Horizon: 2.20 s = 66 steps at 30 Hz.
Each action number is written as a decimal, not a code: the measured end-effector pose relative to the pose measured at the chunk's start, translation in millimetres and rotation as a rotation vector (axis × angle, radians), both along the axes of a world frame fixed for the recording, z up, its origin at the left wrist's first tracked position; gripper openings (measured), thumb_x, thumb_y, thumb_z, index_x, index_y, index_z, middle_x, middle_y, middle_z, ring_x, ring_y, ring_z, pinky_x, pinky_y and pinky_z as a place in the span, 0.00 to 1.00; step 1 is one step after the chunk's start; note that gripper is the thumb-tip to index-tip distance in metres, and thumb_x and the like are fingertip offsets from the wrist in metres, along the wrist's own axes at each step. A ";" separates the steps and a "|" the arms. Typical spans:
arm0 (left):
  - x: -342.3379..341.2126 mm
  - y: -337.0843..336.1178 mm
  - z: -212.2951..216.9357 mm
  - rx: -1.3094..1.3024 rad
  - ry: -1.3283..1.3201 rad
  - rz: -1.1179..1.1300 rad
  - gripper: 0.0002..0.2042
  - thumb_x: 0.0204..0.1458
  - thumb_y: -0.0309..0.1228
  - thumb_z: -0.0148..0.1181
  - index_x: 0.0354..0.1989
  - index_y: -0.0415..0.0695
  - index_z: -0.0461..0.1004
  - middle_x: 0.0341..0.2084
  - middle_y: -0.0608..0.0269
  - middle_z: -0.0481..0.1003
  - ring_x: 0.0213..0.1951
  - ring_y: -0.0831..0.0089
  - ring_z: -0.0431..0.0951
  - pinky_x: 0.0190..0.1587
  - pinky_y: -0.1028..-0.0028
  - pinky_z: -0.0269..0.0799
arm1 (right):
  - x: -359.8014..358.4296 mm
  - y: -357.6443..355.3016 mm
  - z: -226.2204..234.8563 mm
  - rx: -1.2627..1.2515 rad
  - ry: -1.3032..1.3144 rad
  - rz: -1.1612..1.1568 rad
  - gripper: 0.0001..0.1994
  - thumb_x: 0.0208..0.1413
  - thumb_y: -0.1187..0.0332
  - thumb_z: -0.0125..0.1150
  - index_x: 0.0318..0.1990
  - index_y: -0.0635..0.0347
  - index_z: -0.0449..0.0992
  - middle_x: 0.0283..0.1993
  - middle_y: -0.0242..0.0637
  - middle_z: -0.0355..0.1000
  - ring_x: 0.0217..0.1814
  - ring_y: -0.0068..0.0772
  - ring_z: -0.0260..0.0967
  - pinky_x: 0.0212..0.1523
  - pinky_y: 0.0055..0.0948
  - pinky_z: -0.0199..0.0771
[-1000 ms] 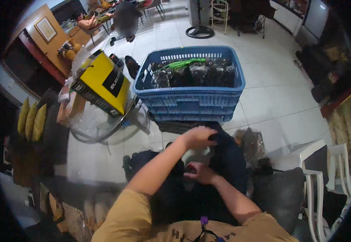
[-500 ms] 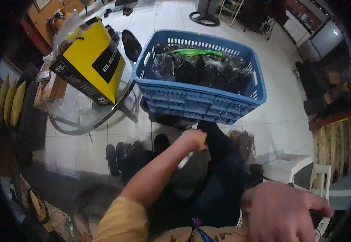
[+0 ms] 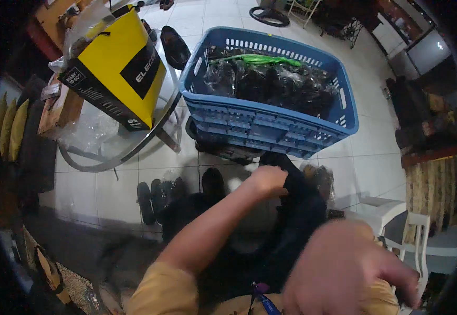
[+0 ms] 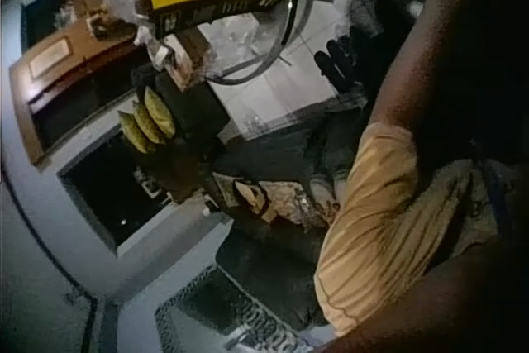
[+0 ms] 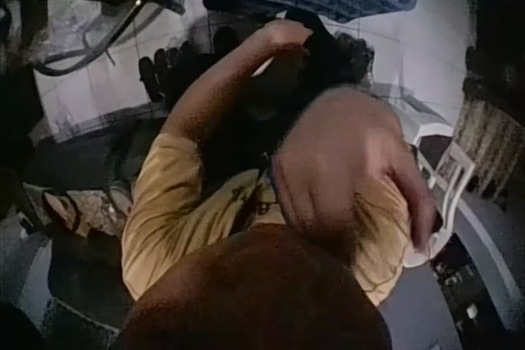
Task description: Inspecting and handling manufactured shoes wrapped in plastic.
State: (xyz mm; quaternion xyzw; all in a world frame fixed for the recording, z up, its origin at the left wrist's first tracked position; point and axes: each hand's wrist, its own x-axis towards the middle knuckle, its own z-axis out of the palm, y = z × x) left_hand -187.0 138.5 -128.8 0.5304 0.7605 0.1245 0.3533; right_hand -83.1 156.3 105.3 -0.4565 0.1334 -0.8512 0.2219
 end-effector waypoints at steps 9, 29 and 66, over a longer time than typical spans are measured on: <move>0.9 -5.9 11.3 0.036 -0.017 0.024 0.31 0.57 0.49 0.64 0.64 0.41 0.71 0.57 0.44 0.75 0.58 0.47 0.77 0.58 0.53 0.75 | -207.2 227.6 -81.4 1.542 -0.178 -1.171 0.19 0.64 0.56 0.65 0.54 0.59 0.80 0.47 0.34 0.80 0.51 0.24 0.76 0.51 0.24 0.73; -4.8 -7.9 10.4 0.039 -0.035 0.041 0.31 0.57 0.47 0.65 0.64 0.40 0.70 0.58 0.41 0.74 0.58 0.47 0.77 0.59 0.54 0.74 | -210.8 349.5 -213.4 2.802 0.308 -0.941 0.56 0.36 0.61 0.84 0.73 0.53 0.53 0.54 0.57 0.76 0.59 0.60 0.74 0.59 0.48 0.75; 42.8 -3.2 59.0 0.908 -1.428 0.638 0.24 0.64 0.38 0.61 0.64 0.40 0.68 0.54 0.60 0.76 0.55 0.71 0.76 0.60 0.68 0.70 | 158.9 137.4 -172.2 0.705 -1.149 -1.532 0.35 0.65 0.52 0.64 0.71 0.61 0.60 0.68 0.40 0.68 0.67 0.37 0.67 0.66 0.40 0.68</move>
